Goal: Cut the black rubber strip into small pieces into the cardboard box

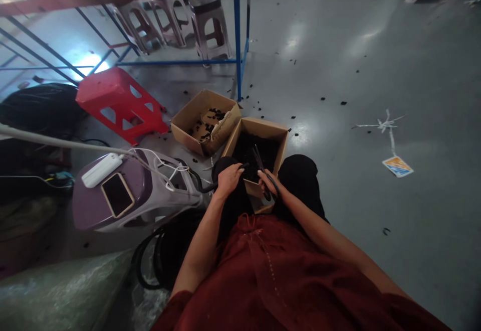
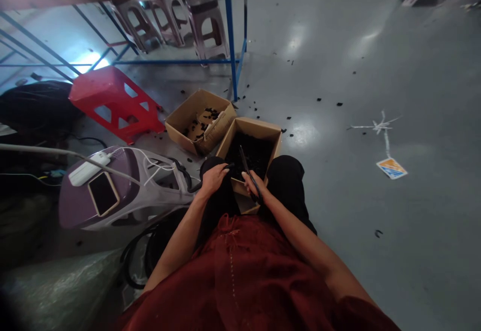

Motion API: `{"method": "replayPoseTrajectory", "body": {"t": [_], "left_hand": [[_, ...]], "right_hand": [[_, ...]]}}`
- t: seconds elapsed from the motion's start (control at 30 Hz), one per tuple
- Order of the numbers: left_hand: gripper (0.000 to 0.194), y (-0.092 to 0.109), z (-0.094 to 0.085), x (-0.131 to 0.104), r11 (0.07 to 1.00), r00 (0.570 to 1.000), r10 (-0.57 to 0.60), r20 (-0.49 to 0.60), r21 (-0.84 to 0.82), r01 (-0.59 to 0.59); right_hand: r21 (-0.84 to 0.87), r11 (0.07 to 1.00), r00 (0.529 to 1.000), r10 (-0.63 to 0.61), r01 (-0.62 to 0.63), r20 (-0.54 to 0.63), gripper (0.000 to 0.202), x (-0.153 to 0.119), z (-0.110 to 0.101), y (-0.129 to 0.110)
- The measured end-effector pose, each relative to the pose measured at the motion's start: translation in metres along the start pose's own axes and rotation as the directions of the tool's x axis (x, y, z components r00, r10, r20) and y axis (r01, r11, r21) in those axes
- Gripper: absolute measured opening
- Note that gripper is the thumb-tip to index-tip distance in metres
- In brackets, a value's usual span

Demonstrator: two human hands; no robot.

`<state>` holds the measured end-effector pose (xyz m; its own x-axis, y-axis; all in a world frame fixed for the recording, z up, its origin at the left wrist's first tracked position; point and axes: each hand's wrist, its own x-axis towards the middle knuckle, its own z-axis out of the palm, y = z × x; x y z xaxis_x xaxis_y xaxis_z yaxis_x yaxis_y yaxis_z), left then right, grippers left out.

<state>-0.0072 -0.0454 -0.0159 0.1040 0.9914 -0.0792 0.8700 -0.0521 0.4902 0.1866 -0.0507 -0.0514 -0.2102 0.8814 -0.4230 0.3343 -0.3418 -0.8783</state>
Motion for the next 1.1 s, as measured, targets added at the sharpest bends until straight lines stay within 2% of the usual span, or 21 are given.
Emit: {"method": "replayPoseTrajectory", "body": {"t": [0.13, 0.27, 0.53, 0.77, 0.87, 0.97, 1.1], "left_hand": [[0.033, 0.002, -0.001, 0.0, 1.0, 1.0, -0.014, 0.002, -0.001, 0.014], [0.033, 0.003, -0.002, -0.001, 1.0, 1.0, -0.019, 0.012, -0.014, 0.02], [0.035, 0.007, -0.01, -0.012, 0.996, 0.994, 0.084, 0.067, -0.024, -0.083], [0.035, 0.017, -0.018, -0.028, 0.993, 0.989, 0.12, 0.088, -0.005, -0.12], [0.037, 0.022, -0.025, -0.031, 0.986, 0.986, 0.137, 0.094, 0.079, -0.144], [0.039, 0.026, -0.029, -0.031, 0.981, 0.985, 0.14, 0.098, 0.122, -0.151], [0.041, 0.031, -0.023, -0.031, 0.977, 0.979, 0.166, 0.116, 0.113, -0.179]], "right_hand": [[0.192, 0.979, 0.997, 0.061, -0.069, 0.047, 0.038, 0.004, -0.006, -0.007], [0.307, 0.947, 0.996, 0.076, -0.089, 0.055, 0.038, 0.001, -0.007, -0.014], [0.448, 0.894, 0.999, 0.039, -0.034, -0.001, 0.056, 0.009, 0.008, -0.033], [0.48, 0.876, 0.999, -0.034, 0.049, -0.039, 0.053, 0.005, 0.014, -0.043], [0.524, 0.849, 0.997, -0.032, 0.062, -0.067, 0.054, -0.002, 0.004, -0.041], [0.532, 0.84, 0.99, -0.043, 0.107, -0.131, 0.053, -0.01, -0.016, -0.039], [0.51, 0.852, 0.983, -0.03, 0.119, -0.18, 0.055, -0.024, -0.041, -0.036]]}}
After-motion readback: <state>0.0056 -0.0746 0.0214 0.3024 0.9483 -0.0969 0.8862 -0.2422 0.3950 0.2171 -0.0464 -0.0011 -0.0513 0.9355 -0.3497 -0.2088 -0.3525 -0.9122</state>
